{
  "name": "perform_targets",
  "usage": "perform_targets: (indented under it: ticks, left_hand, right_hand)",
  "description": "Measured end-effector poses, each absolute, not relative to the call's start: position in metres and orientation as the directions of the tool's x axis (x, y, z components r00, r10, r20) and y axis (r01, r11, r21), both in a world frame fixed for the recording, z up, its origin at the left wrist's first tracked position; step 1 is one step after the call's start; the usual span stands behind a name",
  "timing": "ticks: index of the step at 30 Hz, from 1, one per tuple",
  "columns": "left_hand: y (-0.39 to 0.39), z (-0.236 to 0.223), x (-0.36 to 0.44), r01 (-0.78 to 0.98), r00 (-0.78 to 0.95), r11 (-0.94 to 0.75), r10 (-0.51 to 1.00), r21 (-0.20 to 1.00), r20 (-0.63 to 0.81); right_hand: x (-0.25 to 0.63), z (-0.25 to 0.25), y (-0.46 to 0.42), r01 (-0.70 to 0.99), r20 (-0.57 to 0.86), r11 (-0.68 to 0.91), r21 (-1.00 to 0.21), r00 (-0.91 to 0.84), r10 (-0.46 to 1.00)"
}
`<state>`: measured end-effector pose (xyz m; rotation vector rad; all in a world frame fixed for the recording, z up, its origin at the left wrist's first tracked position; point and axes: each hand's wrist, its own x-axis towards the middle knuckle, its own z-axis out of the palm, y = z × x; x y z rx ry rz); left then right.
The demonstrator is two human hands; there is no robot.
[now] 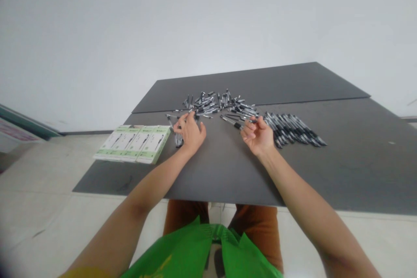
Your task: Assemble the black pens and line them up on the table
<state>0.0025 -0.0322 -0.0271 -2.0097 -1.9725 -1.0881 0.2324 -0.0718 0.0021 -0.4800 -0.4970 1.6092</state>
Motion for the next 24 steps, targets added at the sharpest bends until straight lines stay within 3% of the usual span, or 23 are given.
perform_targets:
  ticks: [4, 13, 20, 24]
  left_hand:
    - [-0.018, -0.027, -0.007, 0.908, -0.08, -0.139, 0.869, 0.396, 0.488]
    - [0.069, -0.005, 0.035, 0.764, 0.269, -0.453, 0.871, 0.459, 0.412]
    - [0.095, -0.018, 0.064, 0.741, 0.476, -0.619, 0.758, 0.261, 0.446]
    - [0.096, -0.03, 0.064, 0.728, 0.515, -0.644, 0.741, 0.237, 0.432]
  right_hand:
    - [0.234, 0.004, -0.074, -0.827, -0.005, -0.053, -0.56, -0.06, 0.998]
    - [0.248, -0.006, -0.064, -0.826, -0.09, 0.02, -0.564, 0.086, 0.992]
    - [0.249, -0.009, -0.069, -0.841, -0.059, 0.022, -0.541, 0.064, 0.996]
    - [0.257, -0.012, -0.065, -0.843, -0.069, 0.015, -0.538, 0.062, 0.996]
